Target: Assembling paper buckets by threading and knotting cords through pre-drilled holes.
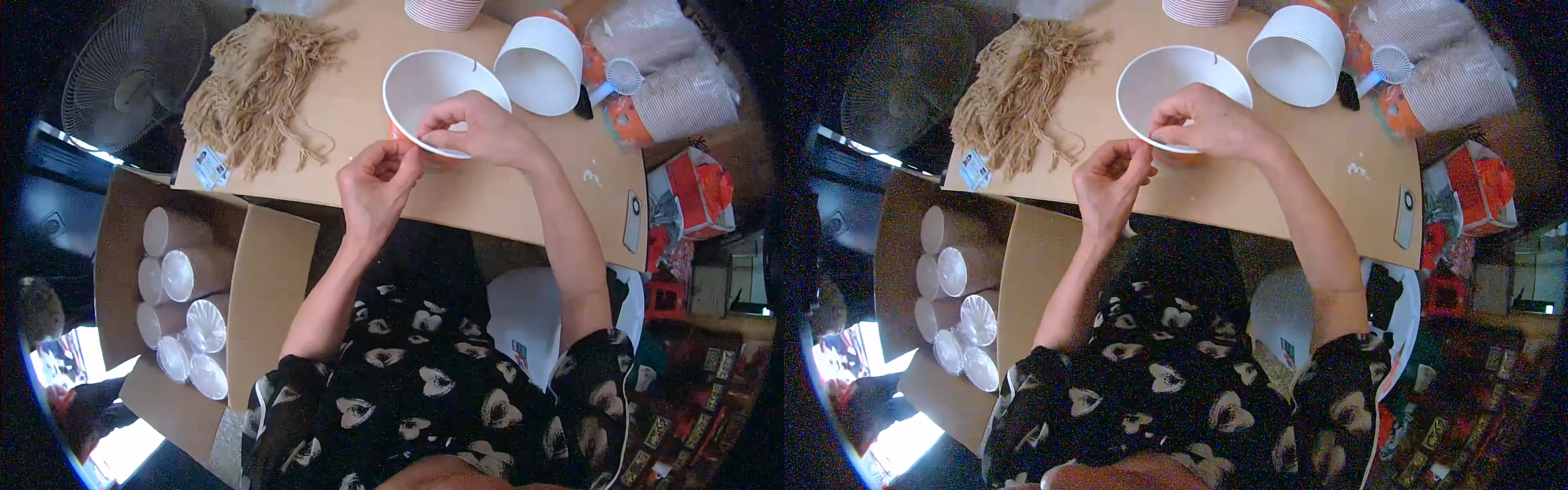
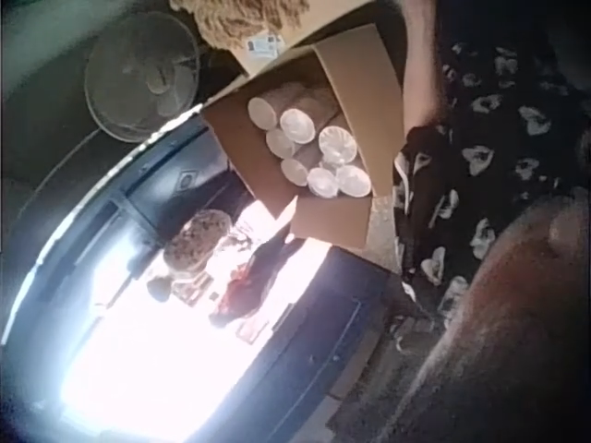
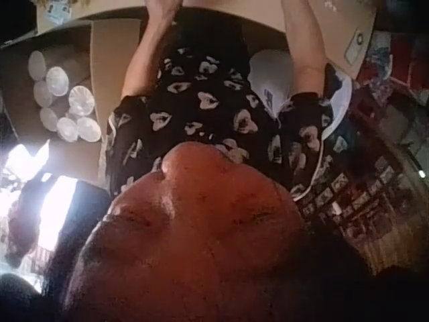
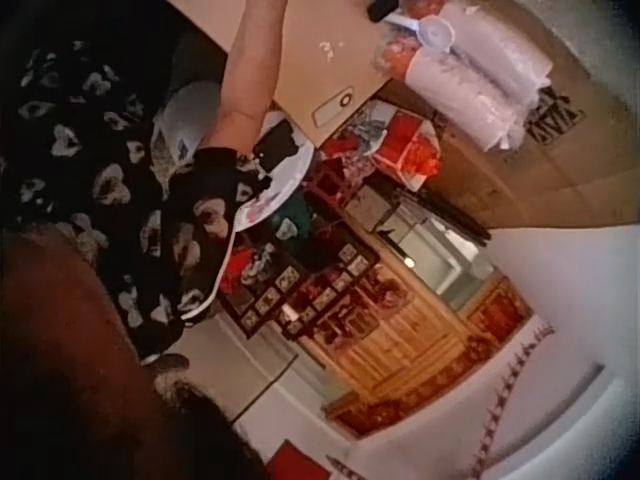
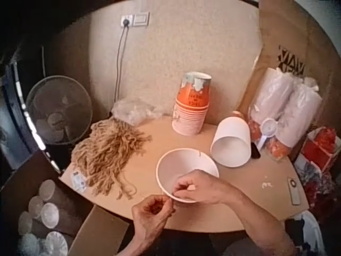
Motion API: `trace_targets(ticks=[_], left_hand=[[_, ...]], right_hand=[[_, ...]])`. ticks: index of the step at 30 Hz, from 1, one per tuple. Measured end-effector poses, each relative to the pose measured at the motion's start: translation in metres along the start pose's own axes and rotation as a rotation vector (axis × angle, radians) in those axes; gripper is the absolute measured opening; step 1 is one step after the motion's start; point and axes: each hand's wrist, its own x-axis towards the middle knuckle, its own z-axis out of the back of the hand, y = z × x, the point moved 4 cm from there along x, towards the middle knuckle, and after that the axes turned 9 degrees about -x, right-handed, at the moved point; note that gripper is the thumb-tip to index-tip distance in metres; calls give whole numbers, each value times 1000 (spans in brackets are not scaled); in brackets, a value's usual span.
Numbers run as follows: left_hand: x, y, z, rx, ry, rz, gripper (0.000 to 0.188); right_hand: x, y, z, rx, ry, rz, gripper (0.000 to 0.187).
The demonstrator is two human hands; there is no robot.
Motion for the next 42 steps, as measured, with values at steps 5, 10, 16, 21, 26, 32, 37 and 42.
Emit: trace_targets(ticks=[5,10,16,21,26,32,37,42], left_hand=[[0,1,3,7,-1,34,18],[1,-7,2,91,9,-27,19],[4,-12,1,97,10,0,16],[5,-12,2,130,18,-16,15],[6,-14,0,155,21,-26,13],[0,-5,1,188,65,-48,13],[-2,-2,1,203,78,-12,14],[0,-3,2,170,67,-5,14]], right_hand=[[6,-5,-7,-77,-59,138,17],[6,-7,-5,-77,-89,135,16],[5,-14,2,174,-69,15,17],[0,-7,10,154,98,40,28],[3,-13,6,27,184,79,24],[0,-9,8,23,227,75,18],[-1,-13,5,30,159,57,15],[-5,-9,11,260,144,-47,17]])
